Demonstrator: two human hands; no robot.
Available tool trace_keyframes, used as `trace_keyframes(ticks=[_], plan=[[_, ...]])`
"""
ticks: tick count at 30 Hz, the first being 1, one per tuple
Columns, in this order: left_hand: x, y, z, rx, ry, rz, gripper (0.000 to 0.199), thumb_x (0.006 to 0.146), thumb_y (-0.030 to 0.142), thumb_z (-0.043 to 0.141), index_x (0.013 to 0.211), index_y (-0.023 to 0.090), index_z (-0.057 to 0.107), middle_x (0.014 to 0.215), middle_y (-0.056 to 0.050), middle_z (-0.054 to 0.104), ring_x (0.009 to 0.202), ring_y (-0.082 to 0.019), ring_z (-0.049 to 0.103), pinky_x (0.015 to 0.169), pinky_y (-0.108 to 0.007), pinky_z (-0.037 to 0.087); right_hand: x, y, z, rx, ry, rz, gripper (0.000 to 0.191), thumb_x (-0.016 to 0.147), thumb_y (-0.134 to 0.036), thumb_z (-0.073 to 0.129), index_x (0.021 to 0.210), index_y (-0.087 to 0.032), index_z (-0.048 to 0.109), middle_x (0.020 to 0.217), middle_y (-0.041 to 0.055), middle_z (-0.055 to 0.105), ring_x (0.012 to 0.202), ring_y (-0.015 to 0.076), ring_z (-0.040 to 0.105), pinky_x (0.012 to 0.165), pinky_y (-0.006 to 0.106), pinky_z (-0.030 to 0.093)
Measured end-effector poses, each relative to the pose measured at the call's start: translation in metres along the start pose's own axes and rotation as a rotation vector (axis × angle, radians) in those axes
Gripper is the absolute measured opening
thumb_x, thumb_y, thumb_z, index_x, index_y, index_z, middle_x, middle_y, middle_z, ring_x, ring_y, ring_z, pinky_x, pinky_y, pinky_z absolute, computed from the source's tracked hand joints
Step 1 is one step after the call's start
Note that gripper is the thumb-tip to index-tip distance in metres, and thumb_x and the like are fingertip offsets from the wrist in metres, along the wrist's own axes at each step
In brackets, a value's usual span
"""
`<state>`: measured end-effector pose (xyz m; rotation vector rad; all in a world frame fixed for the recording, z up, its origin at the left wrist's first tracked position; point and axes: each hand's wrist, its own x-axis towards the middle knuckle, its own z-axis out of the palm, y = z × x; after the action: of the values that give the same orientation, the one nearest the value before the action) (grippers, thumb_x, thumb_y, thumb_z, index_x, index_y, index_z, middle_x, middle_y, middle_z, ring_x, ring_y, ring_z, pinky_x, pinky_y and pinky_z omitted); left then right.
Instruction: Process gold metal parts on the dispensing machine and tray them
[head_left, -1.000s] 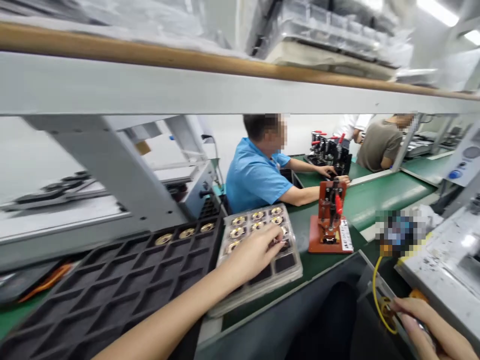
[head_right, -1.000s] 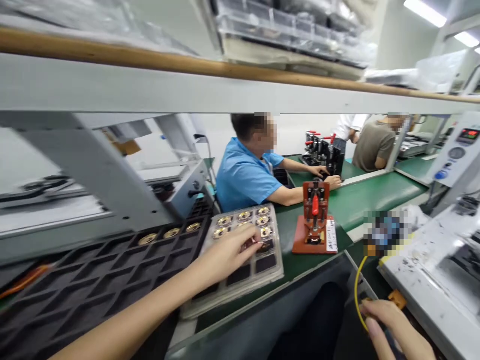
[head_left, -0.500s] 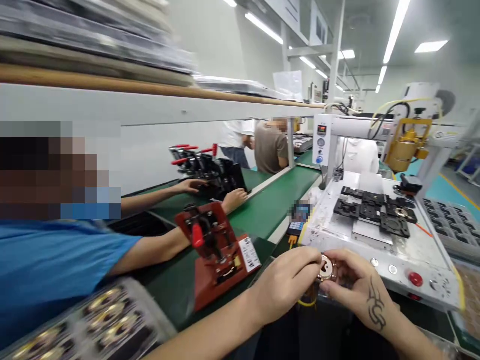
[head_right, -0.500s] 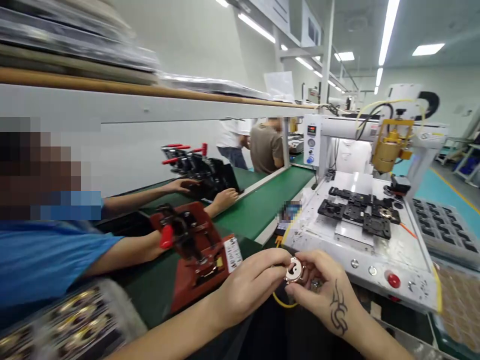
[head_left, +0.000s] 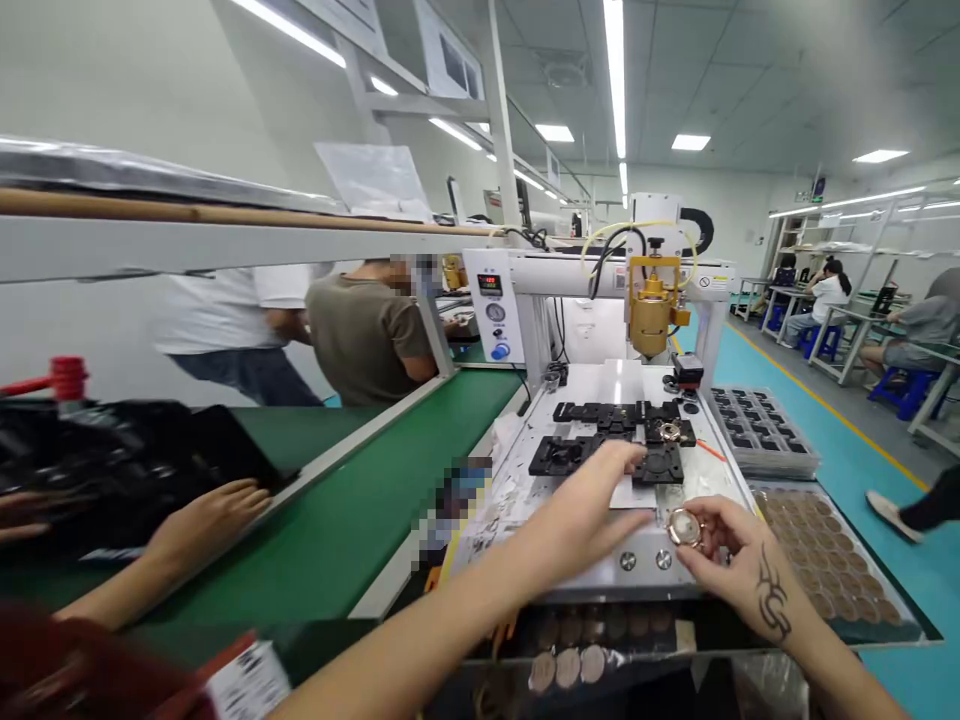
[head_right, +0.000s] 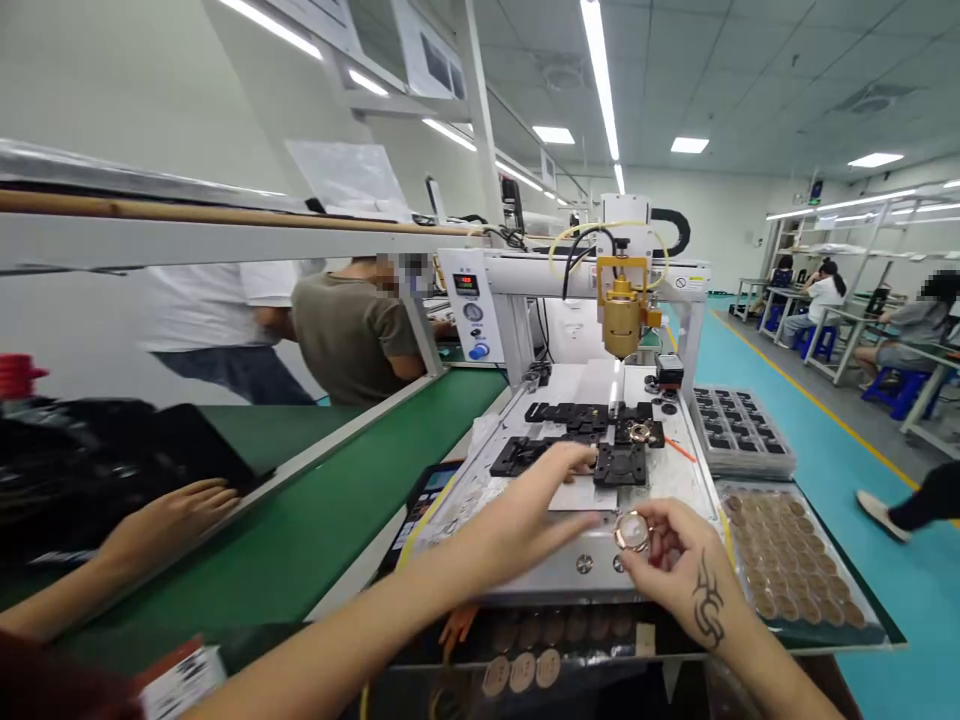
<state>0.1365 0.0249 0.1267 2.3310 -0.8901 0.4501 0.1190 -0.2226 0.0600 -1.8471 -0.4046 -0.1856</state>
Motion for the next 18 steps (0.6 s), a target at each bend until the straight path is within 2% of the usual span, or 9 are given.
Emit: trace_keyframes(ticks=[2, 4, 7, 10, 13, 15, 18], plan=[[0.048, -0.018, 0.006, 0.088, -0.091, -0.146, 0.048, 0.100, 0.038, 0.072, 0.141, 0.019, 0.058, 0.141, -0.017, 0.065, 0.134, -0.031, 0.063, 0.116, -0.045, 0.054, 0.008, 0.005, -0.019, -0.030, 0.095, 0.001, 0.040, 0.081, -0.041, 0.082, 0.115, -0.022, 0.073, 0.076, -0.0026, 0.063, 0.064, 0.0165, 0.057, 0.060, 0.031, 0.050], [0.093, -0.036, 0.016, 0.143, -0.142, -0.179, 0.048, 0.096, 0.040, 0.074, 0.136, 0.015, 0.065, 0.141, -0.020, 0.066, 0.138, -0.035, 0.060, 0.120, -0.048, 0.049, 0.014, 0.004, -0.037, -0.044, 0.164, -0.018, 0.041, 0.083, -0.041, 0.081, 0.117, -0.022, 0.071, 0.080, -0.0013, 0.065, 0.067, 0.0171, 0.057, 0.061, 0.031, 0.051], [0.142, -0.056, 0.034, 0.226, -0.260, -0.239, 0.047, 0.089, 0.047, 0.081, 0.120, 0.012, 0.075, 0.130, -0.024, 0.072, 0.130, -0.041, 0.065, 0.110, -0.048, 0.054, 0.013, -0.001, -0.062, -0.056, 0.179, -0.012, 0.041, 0.087, -0.045, 0.081, 0.120, -0.024, 0.070, 0.093, 0.0029, 0.072, 0.076, 0.0194, 0.064, 0.066, 0.032, 0.056], [0.166, -0.067, 0.043, 0.297, -0.392, -0.279, 0.041, 0.086, 0.050, 0.083, 0.105, 0.014, 0.080, 0.118, -0.019, 0.079, 0.122, -0.039, 0.070, 0.100, -0.044, 0.056, 0.009, 0.001, -0.087, -0.044, 0.163, 0.041, 0.048, 0.087, -0.051, 0.084, 0.123, -0.024, 0.069, 0.103, 0.0065, 0.076, 0.084, 0.0221, 0.069, 0.071, 0.033, 0.061], [0.181, -0.069, 0.042, 0.339, -0.544, -0.300, 0.040, 0.086, 0.054, 0.085, 0.099, 0.016, 0.079, 0.105, -0.011, 0.081, 0.103, -0.028, 0.075, 0.091, -0.039, 0.059, 0.015, 0.005, -0.101, -0.036, 0.223, 0.055, 0.052, 0.085, -0.055, 0.085, 0.123, -0.023, 0.069, 0.096, 0.0050, 0.074, 0.083, 0.0223, 0.069, 0.074, 0.035, 0.063], [0.190, -0.066, 0.042, 0.374, -0.629, -0.321, 0.041, 0.086, 0.054, 0.085, 0.096, 0.015, 0.077, 0.100, -0.008, 0.080, 0.094, -0.024, 0.075, 0.088, -0.039, 0.060, 0.028, 0.003, -0.101, -0.029, 0.225, 0.051, 0.052, 0.084, -0.055, 0.085, 0.121, -0.022, 0.070, 0.092, 0.0046, 0.072, 0.081, 0.0220, 0.067, 0.073, 0.036, 0.062], [0.202, -0.060, 0.045, 0.426, -0.692, -0.346, 0.038, 0.089, 0.051, 0.085, 0.094, 0.015, 0.075, 0.102, -0.006, 0.079, 0.094, -0.023, 0.074, 0.090, -0.041, 0.061, 0.056, -0.003, -0.089, 0.004, 0.196, 0.032, 0.049, 0.085, -0.055, 0.082, 0.116, -0.019, 0.068, 0.094, 0.0060, 0.073, 0.084, 0.0220, 0.068, 0.077, 0.036, 0.061]])
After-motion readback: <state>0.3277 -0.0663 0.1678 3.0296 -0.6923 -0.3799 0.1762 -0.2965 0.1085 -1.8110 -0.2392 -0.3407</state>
